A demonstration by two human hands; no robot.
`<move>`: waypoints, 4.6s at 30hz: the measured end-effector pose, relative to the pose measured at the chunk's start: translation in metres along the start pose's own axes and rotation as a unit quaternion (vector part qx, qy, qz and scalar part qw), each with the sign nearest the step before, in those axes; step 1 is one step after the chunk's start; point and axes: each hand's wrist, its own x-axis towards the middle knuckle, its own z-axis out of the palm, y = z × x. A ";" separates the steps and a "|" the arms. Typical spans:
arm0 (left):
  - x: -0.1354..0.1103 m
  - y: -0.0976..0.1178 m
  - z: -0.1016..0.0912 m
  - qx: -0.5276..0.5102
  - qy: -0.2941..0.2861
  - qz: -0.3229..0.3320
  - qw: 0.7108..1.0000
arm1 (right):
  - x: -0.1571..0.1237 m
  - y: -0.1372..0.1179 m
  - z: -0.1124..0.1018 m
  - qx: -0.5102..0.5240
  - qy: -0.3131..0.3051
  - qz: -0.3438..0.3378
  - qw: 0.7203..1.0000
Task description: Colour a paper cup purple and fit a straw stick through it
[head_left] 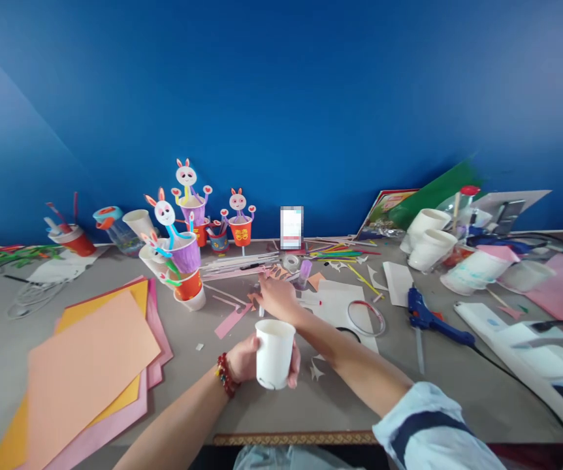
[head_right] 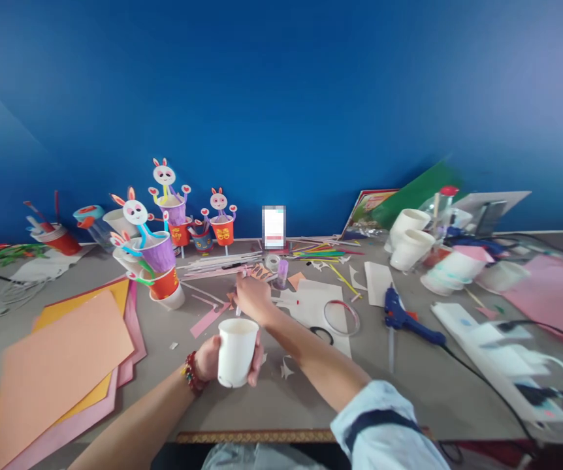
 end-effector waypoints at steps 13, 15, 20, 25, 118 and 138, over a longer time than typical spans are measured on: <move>0.000 0.000 0.005 0.066 -0.017 -0.028 0.997 | 0.007 0.006 0.004 0.016 -0.010 0.064 0.998; 0.000 0.001 0.005 0.079 -0.014 -0.039 0.996 | 0.005 0.007 0.001 0.047 -0.005 0.074 0.996; 0.000 0.010 0.013 0.186 0.016 -0.027 0.982 | -0.008 0.013 -0.015 0.184 -0.009 0.065 0.981; -0.007 0.039 0.060 0.579 0.071 0.060 0.810 | -0.038 0.028 -0.038 0.381 -0.105 0.004 0.919; 0.015 0.014 -0.001 -0.026 0.348 -0.051 0.936 | -0.118 0.055 -0.020 0.533 0.107 -0.108 0.833; 0.015 0.011 -0.005 -0.034 0.348 -0.065 0.935 | -0.116 0.058 -0.016 0.518 0.058 -0.165 0.837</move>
